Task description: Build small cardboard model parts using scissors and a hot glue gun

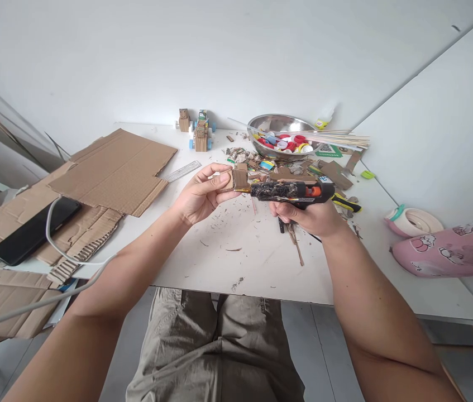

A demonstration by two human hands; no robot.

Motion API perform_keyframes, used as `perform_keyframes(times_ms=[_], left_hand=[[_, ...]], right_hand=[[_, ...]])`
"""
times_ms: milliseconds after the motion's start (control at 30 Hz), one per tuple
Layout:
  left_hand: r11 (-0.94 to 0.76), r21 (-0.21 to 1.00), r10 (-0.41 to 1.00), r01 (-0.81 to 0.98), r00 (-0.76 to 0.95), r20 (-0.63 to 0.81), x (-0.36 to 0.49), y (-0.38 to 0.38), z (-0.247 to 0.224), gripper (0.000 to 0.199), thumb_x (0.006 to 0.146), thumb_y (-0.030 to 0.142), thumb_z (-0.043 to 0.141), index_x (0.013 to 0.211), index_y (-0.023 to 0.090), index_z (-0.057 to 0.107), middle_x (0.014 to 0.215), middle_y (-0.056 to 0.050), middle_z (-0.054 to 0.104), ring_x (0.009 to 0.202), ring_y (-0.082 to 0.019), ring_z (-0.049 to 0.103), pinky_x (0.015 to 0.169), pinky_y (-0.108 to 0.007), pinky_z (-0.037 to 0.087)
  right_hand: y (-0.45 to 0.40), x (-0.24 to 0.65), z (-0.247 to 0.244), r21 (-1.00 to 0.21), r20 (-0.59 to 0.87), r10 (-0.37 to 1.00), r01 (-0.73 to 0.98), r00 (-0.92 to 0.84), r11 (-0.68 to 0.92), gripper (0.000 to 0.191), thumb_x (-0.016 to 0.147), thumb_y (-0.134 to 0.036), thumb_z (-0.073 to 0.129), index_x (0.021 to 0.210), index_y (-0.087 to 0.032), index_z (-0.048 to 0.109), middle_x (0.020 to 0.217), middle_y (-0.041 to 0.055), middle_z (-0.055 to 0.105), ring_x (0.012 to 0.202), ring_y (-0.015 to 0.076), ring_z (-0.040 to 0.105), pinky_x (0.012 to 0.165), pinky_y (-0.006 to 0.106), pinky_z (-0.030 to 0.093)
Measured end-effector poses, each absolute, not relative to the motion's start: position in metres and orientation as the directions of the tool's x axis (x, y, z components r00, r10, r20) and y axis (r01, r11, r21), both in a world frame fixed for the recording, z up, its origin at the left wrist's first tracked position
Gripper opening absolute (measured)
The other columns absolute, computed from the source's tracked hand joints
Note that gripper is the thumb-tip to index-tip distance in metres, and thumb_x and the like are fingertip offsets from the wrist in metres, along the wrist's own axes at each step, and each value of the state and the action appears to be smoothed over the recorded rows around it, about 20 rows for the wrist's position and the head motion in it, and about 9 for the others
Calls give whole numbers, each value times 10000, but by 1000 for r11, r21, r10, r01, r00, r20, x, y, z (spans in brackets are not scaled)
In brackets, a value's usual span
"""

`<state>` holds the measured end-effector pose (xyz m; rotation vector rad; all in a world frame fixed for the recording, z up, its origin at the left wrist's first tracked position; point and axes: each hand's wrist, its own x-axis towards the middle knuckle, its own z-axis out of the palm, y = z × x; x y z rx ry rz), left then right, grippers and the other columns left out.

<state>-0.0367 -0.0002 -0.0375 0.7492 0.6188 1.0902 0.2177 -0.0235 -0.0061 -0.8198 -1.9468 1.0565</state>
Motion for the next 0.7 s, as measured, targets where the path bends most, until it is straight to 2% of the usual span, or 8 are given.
perform_keyframes(times_ms=[200,500,700], left_hand=[[269,810,927,-521,368,-71,-37,-1,-39,253,845,120,928,990,214,743,1048,-4,868,1149,-263,883,1169,-457,680],[221,849,900,-479,436,11,-36,-3,-38,319,760,181,1022,949,210,766,1023,-14,880,1095,-283,892,1050,-427,738],[201,851,895,-486,444,42,-37,-3,-39,362,731,216,1049,935,207,751,970,8,867,1039,-252,898,994,-375,749]], right_hand=[[-23,218,-10,-869,325,819,192,-473,456,693,802,-909,821,656,-257,638,560,-14,596,444,137,485,449,335,429],[-24,214,-13,-887,334,849,169,-409,430,717,773,-933,823,649,-250,645,593,-10,632,429,118,468,440,330,419],[-24,213,-14,-884,342,860,181,-379,431,760,765,-973,790,629,-242,631,595,-3,627,419,104,467,415,318,385]])
